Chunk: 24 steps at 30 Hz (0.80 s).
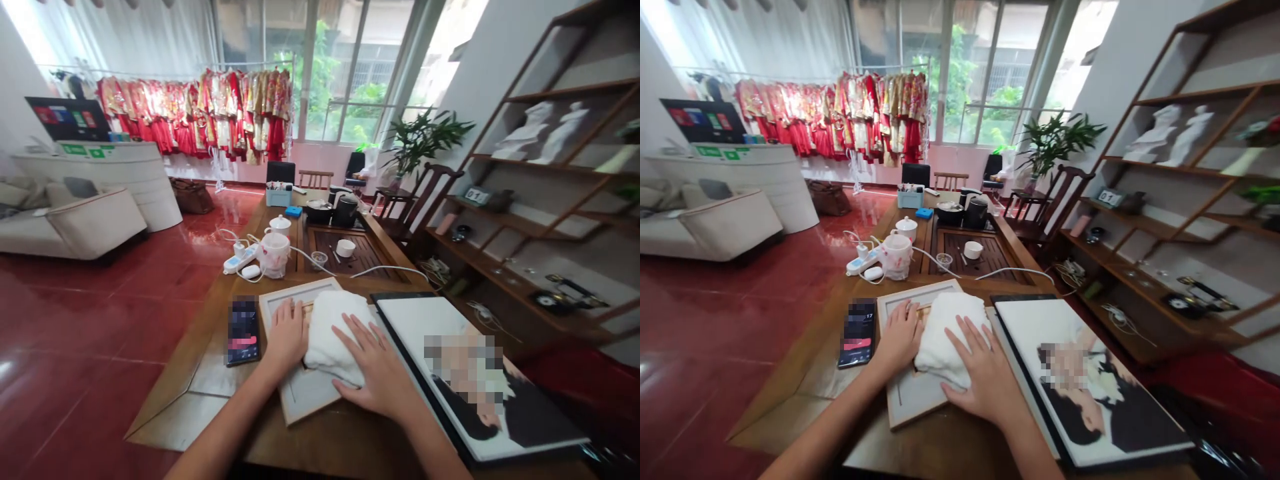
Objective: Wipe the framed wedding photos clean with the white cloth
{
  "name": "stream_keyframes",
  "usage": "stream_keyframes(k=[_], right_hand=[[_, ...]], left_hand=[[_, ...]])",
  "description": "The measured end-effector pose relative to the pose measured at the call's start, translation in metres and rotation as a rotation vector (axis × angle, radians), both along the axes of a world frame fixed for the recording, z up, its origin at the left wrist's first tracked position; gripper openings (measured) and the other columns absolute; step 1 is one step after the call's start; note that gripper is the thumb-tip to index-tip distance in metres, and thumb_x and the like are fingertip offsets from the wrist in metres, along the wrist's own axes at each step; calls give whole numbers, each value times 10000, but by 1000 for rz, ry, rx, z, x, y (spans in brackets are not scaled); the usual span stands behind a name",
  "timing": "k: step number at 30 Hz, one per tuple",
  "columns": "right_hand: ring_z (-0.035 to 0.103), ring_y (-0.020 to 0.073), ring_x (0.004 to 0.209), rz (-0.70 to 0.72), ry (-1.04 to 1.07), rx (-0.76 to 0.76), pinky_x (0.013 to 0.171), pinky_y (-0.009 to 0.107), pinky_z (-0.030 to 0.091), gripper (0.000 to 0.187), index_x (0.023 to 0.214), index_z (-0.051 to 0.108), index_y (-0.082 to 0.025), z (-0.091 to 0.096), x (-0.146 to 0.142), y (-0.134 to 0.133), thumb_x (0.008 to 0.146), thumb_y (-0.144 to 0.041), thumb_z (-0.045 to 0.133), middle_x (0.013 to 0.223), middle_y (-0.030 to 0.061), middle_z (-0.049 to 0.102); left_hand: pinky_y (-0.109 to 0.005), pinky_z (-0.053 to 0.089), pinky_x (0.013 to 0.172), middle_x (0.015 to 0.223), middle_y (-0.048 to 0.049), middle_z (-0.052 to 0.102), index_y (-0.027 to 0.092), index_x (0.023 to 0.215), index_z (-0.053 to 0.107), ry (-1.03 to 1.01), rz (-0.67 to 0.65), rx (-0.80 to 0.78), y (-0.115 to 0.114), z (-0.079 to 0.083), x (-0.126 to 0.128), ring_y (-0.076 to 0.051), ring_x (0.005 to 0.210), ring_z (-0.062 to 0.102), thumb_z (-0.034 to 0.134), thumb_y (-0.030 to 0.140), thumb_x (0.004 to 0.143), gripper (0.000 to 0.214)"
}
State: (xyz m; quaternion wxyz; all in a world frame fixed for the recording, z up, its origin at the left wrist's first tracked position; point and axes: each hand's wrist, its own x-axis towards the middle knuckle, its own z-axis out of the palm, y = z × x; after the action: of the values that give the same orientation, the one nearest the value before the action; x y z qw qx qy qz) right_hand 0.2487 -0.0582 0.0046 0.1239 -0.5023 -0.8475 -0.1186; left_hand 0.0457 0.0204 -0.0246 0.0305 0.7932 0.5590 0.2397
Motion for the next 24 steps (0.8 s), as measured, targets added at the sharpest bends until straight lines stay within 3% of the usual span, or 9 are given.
stream_keyframes(k=[4, 9, 14, 19, 24], right_hand=[[311, 356, 1352, -27, 4, 18, 1076, 526, 243, 788, 1434, 378, -206, -10, -7, 13, 745, -529, 582, 1505, 150, 320], [393, 376, 1262, -64, 16, 12, 1009, 540, 298, 730, 1415, 409, -206, -18, -18, 8, 767, -498, 575, 1399, 160, 448], [405, 367, 1235, -60, 19, -15, 995, 528, 307, 778, 1422, 401, -226, -10, -22, -1, 738, -542, 596, 1372, 154, 471], [415, 371, 1228, -62, 4, -58, 1041, 575, 246, 798, 1404, 436, -233, 5, -19, 5, 711, -591, 603, 1384, 151, 467], [302, 385, 1335, -25, 13, -105, 1104, 597, 112, 786, 1381, 471, -222, 3, -29, 24, 717, -628, 580, 1470, 147, 383]], left_hand=[[-486, 283, 1106, 1457, -169, 404, 135, 1371, 430, 47, 60, -40, 9, -11, -2, -295, 1360, 351, 386, 322, 944, 468], [-484, 276, 1110, 1455, -168, 409, 134, 1389, 400, 77, -84, -41, 21, -15, -11, -280, 1360, 357, 347, 359, 969, 480], [-454, 273, 1120, 1447, -133, 428, 160, 1339, 451, 120, -220, -27, 30, -7, -20, -243, 1357, 366, 329, 330, 980, 415], [-445, 246, 1142, 1451, -152, 423, 104, 1360, 436, 184, -100, 18, 25, -7, -29, -248, 1373, 342, 323, 288, 969, 447], [-434, 247, 1148, 1456, -172, 415, 56, 1387, 415, 258, -73, 2, 23, -16, -31, -263, 1389, 320, 319, 294, 973, 487]])
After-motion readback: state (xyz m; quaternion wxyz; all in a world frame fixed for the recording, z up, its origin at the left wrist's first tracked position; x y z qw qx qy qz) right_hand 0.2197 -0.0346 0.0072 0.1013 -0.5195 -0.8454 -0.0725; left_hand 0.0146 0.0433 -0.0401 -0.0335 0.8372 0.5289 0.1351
